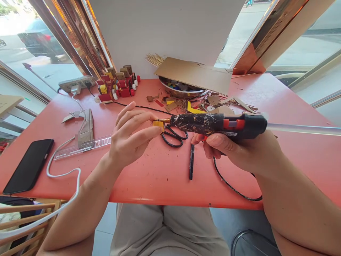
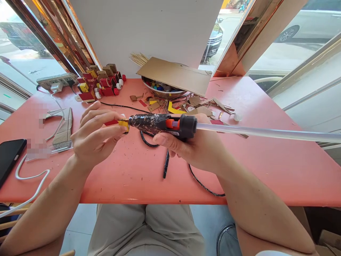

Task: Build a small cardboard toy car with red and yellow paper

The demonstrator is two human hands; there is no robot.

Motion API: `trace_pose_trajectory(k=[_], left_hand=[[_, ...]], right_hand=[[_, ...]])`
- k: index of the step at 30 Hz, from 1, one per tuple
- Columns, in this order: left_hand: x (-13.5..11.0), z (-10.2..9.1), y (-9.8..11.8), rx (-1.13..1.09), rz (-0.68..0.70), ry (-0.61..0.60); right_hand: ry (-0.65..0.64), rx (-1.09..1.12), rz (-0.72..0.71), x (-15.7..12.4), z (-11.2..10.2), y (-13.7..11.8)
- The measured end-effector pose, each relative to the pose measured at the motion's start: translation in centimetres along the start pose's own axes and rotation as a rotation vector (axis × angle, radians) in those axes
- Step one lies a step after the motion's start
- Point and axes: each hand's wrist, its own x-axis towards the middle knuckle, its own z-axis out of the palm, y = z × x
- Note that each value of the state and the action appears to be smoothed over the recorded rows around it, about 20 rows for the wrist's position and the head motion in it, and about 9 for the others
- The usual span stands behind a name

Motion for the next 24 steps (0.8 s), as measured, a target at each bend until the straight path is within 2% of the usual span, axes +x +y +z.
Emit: trace_pose_trajectory(k=[8, 16, 24], left_hand=[[-0.2, 0.2, -0.1, -0.006, -0.009, 0.003], [-0.3, 0.2, 0.1, -0.011, -0.064, -0.005], [0.0, 0.3, 0.2, -0.012, -0.027, 0.04]], right_hand=[[-0.019, -0.054, 0.058, -0.3, -0.1, 0.4], [-0.028, -0.107, -0.008, 0.1, -0.1, 0.2], [-0.106, -0.078, 0.007, -0.4, -0.7, 1.1]])
